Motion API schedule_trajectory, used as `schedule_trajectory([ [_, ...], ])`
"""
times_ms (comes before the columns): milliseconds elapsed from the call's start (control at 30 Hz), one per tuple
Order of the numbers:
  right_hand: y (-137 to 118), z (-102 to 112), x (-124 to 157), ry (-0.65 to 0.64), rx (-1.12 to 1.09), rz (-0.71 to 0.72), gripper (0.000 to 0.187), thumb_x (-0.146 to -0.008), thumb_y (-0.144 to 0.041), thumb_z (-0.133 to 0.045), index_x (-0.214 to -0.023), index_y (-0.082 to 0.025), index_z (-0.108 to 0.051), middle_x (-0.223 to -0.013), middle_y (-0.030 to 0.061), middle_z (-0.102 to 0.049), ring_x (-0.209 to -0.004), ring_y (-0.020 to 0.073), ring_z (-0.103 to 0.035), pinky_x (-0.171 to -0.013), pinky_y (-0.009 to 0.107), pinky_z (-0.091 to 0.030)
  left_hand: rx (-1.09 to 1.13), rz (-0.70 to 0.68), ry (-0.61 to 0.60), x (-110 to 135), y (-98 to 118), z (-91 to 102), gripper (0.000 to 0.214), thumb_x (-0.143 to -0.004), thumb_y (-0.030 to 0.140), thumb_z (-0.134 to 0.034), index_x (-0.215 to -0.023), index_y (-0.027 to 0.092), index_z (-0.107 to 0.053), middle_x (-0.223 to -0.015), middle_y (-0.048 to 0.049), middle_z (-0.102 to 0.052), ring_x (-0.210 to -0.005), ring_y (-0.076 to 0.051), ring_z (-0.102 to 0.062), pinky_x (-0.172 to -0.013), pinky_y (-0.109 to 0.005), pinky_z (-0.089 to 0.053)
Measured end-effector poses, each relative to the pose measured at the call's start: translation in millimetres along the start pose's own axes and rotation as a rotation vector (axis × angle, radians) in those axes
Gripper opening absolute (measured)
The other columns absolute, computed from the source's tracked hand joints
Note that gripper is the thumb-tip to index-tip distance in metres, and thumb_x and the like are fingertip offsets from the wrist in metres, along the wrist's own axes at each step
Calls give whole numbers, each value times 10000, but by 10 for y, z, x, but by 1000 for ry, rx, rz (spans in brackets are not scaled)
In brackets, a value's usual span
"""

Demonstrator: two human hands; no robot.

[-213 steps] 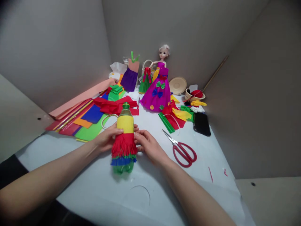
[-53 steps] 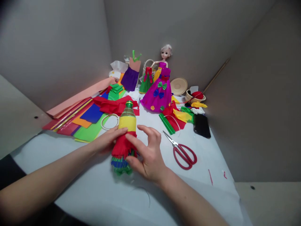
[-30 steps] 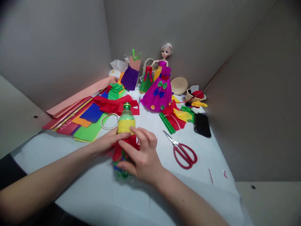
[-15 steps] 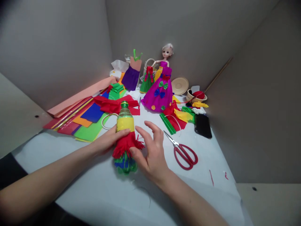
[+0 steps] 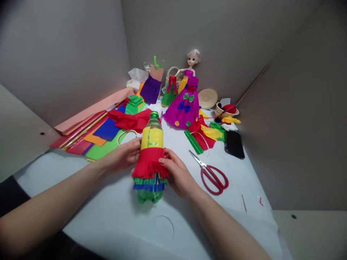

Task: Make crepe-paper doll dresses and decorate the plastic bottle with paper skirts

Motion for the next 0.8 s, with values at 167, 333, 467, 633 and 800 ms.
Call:
schedule_trajectory([
  [167,44,-125,37,-126,-22,-68,366,-806,-343,-662,-1149,-221,-616,-1085,63,-697,-962,223,-667,-858,361,-527,185,87,-101,5,-64,-45,599,-680,479,-800,-1128,107,-661,-1123,-160,-717,-1079,-297,-639,-972,-397,-464],
  [333,-145,57,10,35,320,367,432,-876,-515,-573,-1237,-279,-602,-1372,76,-526,-1291,264,-486,-1066,456,-418,252,-8,115,-16,26,52,413,-701,338,-807,-1046,152,-680,-984,-87,-753,-990,-249,-679,-967,-373,-496],
  [467,-317,-60,205,-96,769,784,408,-877,-590,-548,-1171,-343,-687,-1533,23,-293,-1452,300,-261,-1167,495,-279,284,-13,159,-45,45,79,358,-751,333,-770,-1053,159,-684,-955,-77,-755,-950,-236,-692,-939,-371,-527],
  [633,-287,-219,298,-193,1027,878,384,-921,-562,-493,-1113,-324,-725,-1559,26,-256,-1465,330,-226,-1178,555,-226,299,54,153,-43,-60,56,373,-753,334,-772,-1060,141,-685,-1003,-106,-752,-900,-233,-703,-882,-358,-553],
  [800,-352,-55,237,71,948,842,474,-954,-527,-452,-1403,-385,-502,-1568,39,-213,-1485,300,-184,-1151,544,-290,253,56,106,-37,-68,4,389,-770,290,-759,-1117,141,-668,-1003,-112,-757,-900,-236,-713,-873,-348,-555],
])
Point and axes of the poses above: each hand's wrist, its own x-axis away from the middle knuckle, its own z-axis out of the back of the hand, y = z × x, the point moved 6 cm from there along -x, towards the middle knuckle
